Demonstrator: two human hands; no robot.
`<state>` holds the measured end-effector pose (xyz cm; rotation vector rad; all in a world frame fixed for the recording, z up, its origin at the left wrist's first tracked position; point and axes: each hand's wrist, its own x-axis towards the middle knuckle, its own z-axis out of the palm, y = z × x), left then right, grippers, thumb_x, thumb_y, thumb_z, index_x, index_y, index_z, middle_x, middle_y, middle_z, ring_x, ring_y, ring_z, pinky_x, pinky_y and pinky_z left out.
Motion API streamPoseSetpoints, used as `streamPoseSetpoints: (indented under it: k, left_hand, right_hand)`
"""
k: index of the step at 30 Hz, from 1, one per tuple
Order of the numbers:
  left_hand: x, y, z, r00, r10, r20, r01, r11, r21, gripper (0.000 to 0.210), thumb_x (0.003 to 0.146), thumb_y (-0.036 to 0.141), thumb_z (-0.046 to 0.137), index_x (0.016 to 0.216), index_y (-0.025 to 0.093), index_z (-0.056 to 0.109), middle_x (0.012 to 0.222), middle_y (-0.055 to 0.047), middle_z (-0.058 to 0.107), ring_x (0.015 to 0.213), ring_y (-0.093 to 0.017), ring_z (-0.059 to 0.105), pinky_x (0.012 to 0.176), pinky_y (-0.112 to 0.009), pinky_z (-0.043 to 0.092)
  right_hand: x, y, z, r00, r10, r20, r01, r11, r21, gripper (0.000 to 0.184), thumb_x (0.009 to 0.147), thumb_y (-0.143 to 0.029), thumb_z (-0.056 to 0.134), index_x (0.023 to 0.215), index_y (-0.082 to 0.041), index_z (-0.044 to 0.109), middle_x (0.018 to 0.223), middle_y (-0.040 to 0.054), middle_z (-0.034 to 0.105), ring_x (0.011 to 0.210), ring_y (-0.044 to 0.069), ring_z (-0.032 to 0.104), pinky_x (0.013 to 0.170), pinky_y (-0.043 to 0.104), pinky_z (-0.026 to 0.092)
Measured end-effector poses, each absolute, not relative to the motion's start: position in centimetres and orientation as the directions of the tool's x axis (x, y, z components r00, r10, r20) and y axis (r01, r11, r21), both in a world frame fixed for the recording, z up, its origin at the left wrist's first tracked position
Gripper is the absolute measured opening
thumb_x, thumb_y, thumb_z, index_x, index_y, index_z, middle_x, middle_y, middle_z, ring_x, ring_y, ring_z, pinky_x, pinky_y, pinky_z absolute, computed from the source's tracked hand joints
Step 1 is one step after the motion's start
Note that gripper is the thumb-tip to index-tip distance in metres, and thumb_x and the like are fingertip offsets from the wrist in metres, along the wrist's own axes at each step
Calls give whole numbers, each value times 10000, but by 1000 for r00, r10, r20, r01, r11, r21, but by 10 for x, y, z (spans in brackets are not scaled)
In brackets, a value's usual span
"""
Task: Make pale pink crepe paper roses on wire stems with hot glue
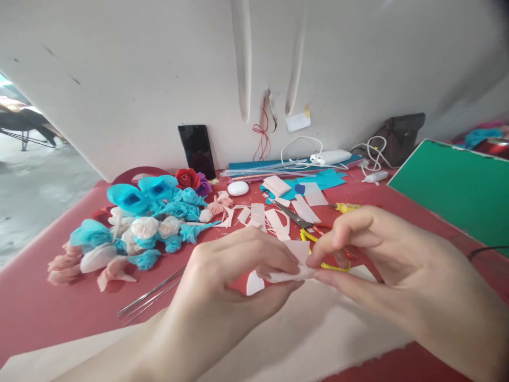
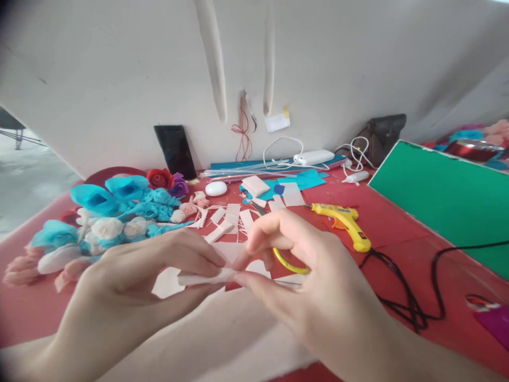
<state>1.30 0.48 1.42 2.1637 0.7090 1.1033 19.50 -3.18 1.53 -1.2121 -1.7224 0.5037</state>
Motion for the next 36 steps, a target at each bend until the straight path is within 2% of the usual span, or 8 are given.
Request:
streamPoseSetpoints:
  k: [9, 17, 22, 28, 33, 36]
  left_hand:
    - [13, 5, 12, 511, 733, 449, 211, -613, 761, 140, 697, 50, 644, 696, 186, 610, 687, 43, 667, 627, -103, 629, 576, -192, 506]
    - [12, 5, 11, 480, 735, 480, 218, -630, 746, 228, 641, -23, 649, 689, 197, 611, 707, 87, 676, 676, -57, 634, 637, -111, 495]
    - [14, 7, 11, 498, 727, 473, 217, -633, 743, 201, 648, -11, 641, 694, 183, 618, 689, 60, 675, 635, -81, 637, 602, -145, 501]
    - [13, 13, 8, 508, 745, 433, 238, -604, 761, 172, 666, 39, 656, 706, 203, 623, 704, 73, 684, 661, -80, 645, 606, -129, 496]
    - [14, 15, 3, 463, 838, 289, 291, -452, 843, 119, 686, 120, 682, 697, 232, 642, 713, 91, 685, 679, -64, 638, 618, -101, 486]
    - [15, 18, 1, 449, 867, 216, 295, -372, 880, 75, 681, 163, 690, 665, 219, 643, 683, 79, 682, 647, -69, 630, 595, -111, 481]
  right_hand:
    - [196, -37, 12, 2, 853, 522, 533, 441, -723, 203, 673, -163, 681, 729, -250, 507, 647, -66, 635, 558, 100, 631, 472, 113, 511]
    - [205, -29, 21, 46, 910, 412, 376, 367, -851, 193, 722, -195, 658, 727, -226, 468, 679, -52, 650, 579, 92, 641, 506, 89, 509]
    - [213, -20, 23, 51, 951, 304, 393, 261, -882, 141, 723, -292, 674, 721, -210, 558, 671, -30, 644, 559, 101, 636, 452, 90, 492]
    - [216, -13, 19, 76, 953, 295, 431, 235, -871, 188, 690, -303, 718, 839, -224, 633, 772, -17, 684, 710, 117, 665, 585, 96, 529]
    - [219, -9, 16, 111, 970, 218, 400, 157, -903, 211, 715, -353, 698, 886, -239, 650, 871, -2, 698, 763, 127, 670, 631, 128, 542]
    - [220, -9, 15, 93, 974, 206, 426, 148, -893, 227, 747, -383, 656, 917, -234, 658, 876, 21, 695, 790, 159, 667, 676, 201, 554]
